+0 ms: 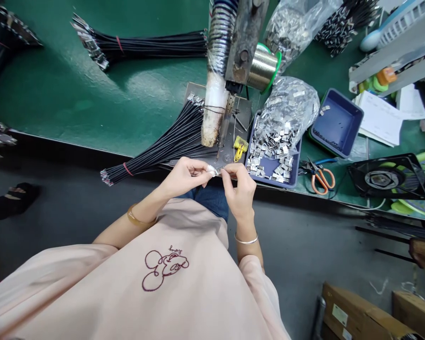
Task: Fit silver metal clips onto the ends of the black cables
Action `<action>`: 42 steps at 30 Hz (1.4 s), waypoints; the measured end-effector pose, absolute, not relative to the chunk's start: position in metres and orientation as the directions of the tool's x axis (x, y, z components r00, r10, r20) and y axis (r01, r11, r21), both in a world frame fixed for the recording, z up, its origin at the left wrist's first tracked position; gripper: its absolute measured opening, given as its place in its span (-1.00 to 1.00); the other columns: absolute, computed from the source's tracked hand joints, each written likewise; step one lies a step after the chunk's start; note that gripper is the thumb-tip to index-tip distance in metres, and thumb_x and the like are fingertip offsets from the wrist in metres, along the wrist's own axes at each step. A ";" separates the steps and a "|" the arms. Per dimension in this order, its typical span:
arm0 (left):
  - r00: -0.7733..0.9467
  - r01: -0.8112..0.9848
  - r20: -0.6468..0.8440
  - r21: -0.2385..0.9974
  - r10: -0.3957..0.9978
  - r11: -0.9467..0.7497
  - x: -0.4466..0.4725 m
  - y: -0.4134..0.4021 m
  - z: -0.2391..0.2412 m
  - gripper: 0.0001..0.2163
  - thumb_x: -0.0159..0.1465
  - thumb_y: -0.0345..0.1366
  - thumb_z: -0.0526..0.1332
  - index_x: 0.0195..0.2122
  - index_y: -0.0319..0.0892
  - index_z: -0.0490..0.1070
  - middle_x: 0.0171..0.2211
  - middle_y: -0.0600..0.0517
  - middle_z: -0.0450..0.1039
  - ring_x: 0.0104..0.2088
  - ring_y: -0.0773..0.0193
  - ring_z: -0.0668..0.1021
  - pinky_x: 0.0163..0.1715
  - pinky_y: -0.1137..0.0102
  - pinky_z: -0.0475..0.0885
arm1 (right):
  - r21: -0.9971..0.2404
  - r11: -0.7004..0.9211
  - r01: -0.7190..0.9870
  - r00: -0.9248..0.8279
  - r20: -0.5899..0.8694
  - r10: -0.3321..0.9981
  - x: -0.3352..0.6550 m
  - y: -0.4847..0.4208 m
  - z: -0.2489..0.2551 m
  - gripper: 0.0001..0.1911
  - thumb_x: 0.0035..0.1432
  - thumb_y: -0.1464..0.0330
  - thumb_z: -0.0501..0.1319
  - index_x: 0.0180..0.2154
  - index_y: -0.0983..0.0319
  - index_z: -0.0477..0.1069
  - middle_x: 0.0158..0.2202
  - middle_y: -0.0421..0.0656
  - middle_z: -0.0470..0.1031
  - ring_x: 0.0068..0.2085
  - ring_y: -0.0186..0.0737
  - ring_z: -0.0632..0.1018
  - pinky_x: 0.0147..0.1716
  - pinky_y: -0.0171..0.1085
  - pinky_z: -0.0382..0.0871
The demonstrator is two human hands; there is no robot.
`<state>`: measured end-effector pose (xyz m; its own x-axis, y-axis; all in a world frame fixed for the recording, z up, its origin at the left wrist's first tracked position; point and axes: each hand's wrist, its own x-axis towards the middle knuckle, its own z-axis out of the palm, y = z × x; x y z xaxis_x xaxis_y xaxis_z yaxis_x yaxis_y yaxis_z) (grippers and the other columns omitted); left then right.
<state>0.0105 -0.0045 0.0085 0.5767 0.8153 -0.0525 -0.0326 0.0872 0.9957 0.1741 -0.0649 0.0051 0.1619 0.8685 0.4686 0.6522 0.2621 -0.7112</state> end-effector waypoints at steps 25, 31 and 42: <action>0.379 -0.210 -0.132 0.952 0.916 0.224 0.030 0.006 0.005 -0.89 0.03 -0.35 0.30 -0.56 -0.27 0.43 -0.60 0.12 0.35 -0.56 0.48 0.32 -0.50 0.52 0.20 | -0.749 0.248 0.614 0.273 0.497 0.824 0.161 -0.061 -0.004 -0.97 0.25 0.41 0.25 -0.30 0.20 0.43 -0.06 -0.06 0.65 -0.10 -0.19 0.68 -0.14 -0.20 0.61; 0.360 -0.211 -0.139 0.951 0.923 0.225 0.029 0.007 0.009 -0.89 0.02 -0.34 0.31 -0.55 -0.27 0.45 -0.58 0.10 0.39 -0.54 0.46 0.37 -0.49 0.53 0.26 | -0.700 0.268 0.661 0.254 0.546 0.799 0.159 -0.057 0.002 -0.94 0.22 0.44 0.27 -0.31 0.18 0.48 -0.11 -0.11 0.67 -0.09 -0.16 0.68 -0.09 -0.14 0.61; 0.362 -0.228 -0.172 0.936 0.916 0.266 0.030 0.009 0.010 -0.90 0.00 -0.35 0.32 -0.53 -0.28 0.46 -0.58 0.11 0.39 -0.53 0.47 0.38 -0.47 0.53 0.30 | -0.693 0.281 0.664 0.215 0.537 0.816 0.160 -0.063 0.006 -0.91 0.20 0.47 0.24 -0.35 0.17 0.38 -0.01 -0.09 0.63 -0.17 -0.19 0.71 -0.13 -0.15 0.66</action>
<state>0.0297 0.0091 0.0096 0.3616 0.9162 -0.1724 -0.2283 0.2664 0.9364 0.1599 -0.0626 0.0061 0.2149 0.8157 0.5371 0.6639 0.2813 -0.6929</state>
